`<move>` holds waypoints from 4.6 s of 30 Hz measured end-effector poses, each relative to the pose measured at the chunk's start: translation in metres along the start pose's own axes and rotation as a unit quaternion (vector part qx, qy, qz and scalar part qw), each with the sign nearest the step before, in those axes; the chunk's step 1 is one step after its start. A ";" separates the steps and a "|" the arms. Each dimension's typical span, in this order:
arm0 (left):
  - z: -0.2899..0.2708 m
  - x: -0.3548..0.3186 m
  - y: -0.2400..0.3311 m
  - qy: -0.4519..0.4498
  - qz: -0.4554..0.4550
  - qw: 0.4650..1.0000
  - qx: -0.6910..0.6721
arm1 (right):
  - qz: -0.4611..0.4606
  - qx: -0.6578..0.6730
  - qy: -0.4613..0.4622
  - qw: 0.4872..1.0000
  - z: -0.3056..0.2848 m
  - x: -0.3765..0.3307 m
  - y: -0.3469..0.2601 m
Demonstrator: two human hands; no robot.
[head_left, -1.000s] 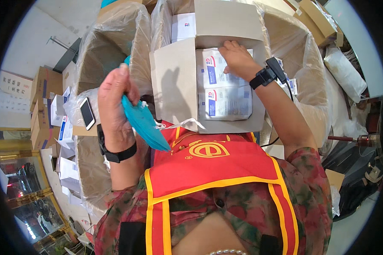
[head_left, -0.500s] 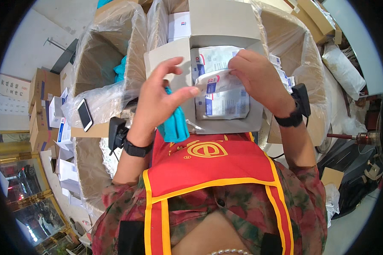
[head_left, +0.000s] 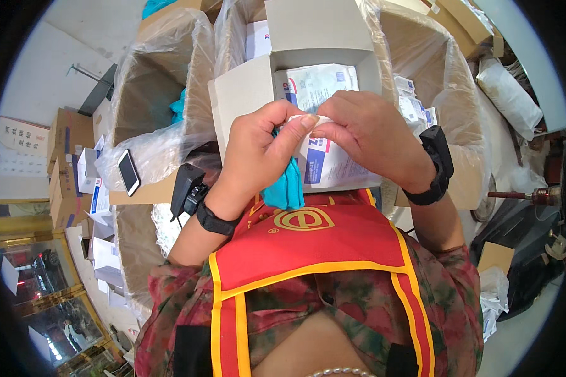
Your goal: Sorting and packaging respirators into boxes.
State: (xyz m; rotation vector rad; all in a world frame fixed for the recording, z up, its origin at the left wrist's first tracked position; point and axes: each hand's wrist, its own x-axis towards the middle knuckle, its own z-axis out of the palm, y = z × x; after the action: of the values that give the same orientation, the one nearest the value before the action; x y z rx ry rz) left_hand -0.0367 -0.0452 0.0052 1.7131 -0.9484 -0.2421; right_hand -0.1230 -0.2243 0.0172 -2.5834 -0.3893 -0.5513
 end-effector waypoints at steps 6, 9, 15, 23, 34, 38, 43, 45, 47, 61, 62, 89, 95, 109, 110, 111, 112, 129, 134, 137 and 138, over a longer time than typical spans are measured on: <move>-0.003 0.000 0.006 -0.002 -0.129 0.974 -0.184 | -0.094 -0.107 0.050 0.988 -0.007 0.005 -0.016; 0.000 0.003 0.016 0.003 -0.171 0.954 -0.244 | -0.111 -0.164 0.059 0.978 -0.011 0.002 -0.023; 0.004 0.004 0.007 0.002 -0.216 0.936 -0.277 | -0.140 -0.225 0.040 0.964 -0.015 -0.001 -0.030; -0.001 0.005 0.013 0.055 -0.185 0.954 -0.231 | -0.120 -0.228 0.133 0.957 -0.027 0.001 -0.011; 0.007 -0.004 0.007 0.101 0.017 0.995 -0.019 | -0.038 -0.076 0.063 0.994 -0.015 0.003 -0.008; 0.006 -0.003 0.002 0.059 0.002 0.998 0.021 | -0.045 -0.056 0.012 0.997 -0.012 0.009 -0.009; 0.001 -0.003 0.000 0.048 -0.020 0.998 -0.045 | -0.080 -0.065 0.052 0.993 -0.003 0.011 -0.009; -0.002 -0.001 0.003 0.050 -0.058 0.989 -0.130 | -0.093 -0.072 0.072 0.990 -0.004 0.013 -0.013; -0.003 -0.001 0.008 0.048 -0.104 0.960 -0.255 | -0.111 -0.070 0.089 0.987 -0.004 0.014 -0.017; -0.010 0.018 -0.046 0.124 -0.208 0.945 -0.220 | -0.252 0.020 0.007 0.968 0.001 -0.011 -0.067; -0.010 0.018 -0.048 0.125 -0.208 0.945 -0.220 | -0.253 0.021 0.006 0.967 -0.004 -0.014 -0.070; -0.019 0.011 0.025 -0.079 -0.013 0.993 0.089 | -0.117 -0.081 0.042 0.989 -0.025 0.011 -0.010; -0.010 0.000 0.022 -0.007 0.013 1.000 0.022 | -0.030 0.027 0.034 0.999 -0.017 0.008 -0.009; -0.021 0.016 -0.018 0.047 -0.189 0.938 -0.288 | -0.149 0.047 0.067 0.985 -0.032 -0.009 -0.053; -0.023 0.017 -0.022 0.049 -0.189 0.938 -0.288 | -0.134 0.099 0.062 0.984 -0.037 -0.012 -0.056; -0.025 0.018 -0.027 0.048 -0.192 0.941 -0.274 | -0.105 0.152 0.054 0.981 -0.044 -0.015 -0.059; -0.026 0.019 -0.029 0.047 -0.195 0.945 -0.259 | -0.106 0.152 0.053 0.981 -0.048 -0.017 -0.059; -0.036 0.004 0.035 -0.043 0.220 0.940 0.257 | -0.042 0.125 0.127 0.983 -0.027 -0.001 -0.007; -0.019 0.003 0.038 -0.106 0.035 0.975 0.192 | -0.046 0.168 0.119 0.977 -0.029 0.000 -0.012; -0.006 -0.002 0.026 -0.130 0.019 0.979 0.159 | -0.060 0.131 0.132 0.981 -0.023 0.002 -0.013; -0.005 -0.002 0.022 -0.148 0.030 0.978 0.146 | -0.059 0.130 0.134 0.981 -0.019 0.003 -0.015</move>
State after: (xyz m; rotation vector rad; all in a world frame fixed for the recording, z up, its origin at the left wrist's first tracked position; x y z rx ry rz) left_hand -0.0455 -0.0424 0.0260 1.9476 -1.3038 -0.3371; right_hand -0.1317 -0.2209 0.0397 -2.2109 -0.4876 -0.8200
